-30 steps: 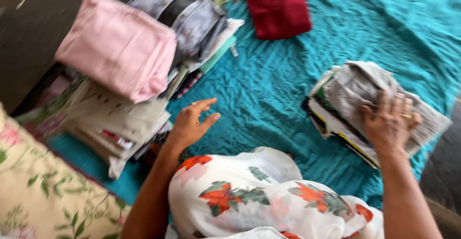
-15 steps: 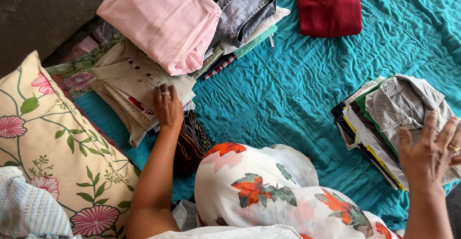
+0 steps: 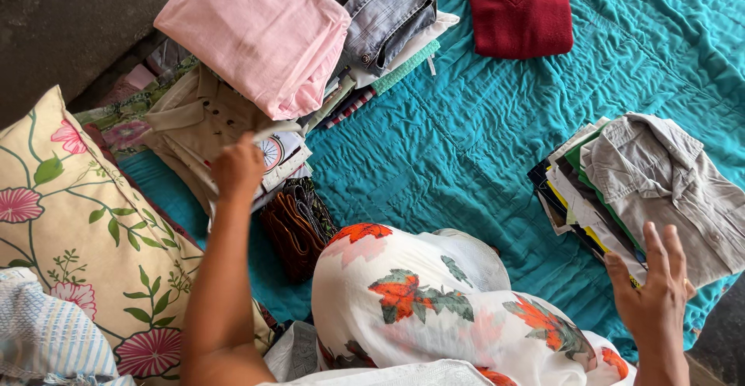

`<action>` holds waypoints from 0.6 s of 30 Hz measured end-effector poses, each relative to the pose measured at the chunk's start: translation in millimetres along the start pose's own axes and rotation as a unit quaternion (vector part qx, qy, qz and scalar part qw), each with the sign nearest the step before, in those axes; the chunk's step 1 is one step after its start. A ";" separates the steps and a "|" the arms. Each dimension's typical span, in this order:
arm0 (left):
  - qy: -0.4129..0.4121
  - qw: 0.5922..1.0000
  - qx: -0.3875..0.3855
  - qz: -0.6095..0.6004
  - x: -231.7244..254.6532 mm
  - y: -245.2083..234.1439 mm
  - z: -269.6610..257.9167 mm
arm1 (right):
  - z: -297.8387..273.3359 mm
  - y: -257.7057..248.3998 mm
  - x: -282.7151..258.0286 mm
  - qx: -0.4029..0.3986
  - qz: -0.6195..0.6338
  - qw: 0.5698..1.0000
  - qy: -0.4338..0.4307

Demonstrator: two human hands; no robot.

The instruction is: The person sorts a variety of shirts and pants on a blue cloth by picking them up from a pile and stacking them into several distinct groups.

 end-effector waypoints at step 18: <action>0.091 0.939 -0.051 -0.328 162.7 -258.0 -9.7 | -29.0 11.3 -104.4 -0.218 0.481 0.849 -0.024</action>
Point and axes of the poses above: each hand's wrist, its own z-axis towards the middle knuckle, its own y-axis out of the palm, x = y × z, the point moved 8 cm from there along z, towards the middle knuckle, and after that the axes turned 1 degree about -z, right-handed, at the moved point
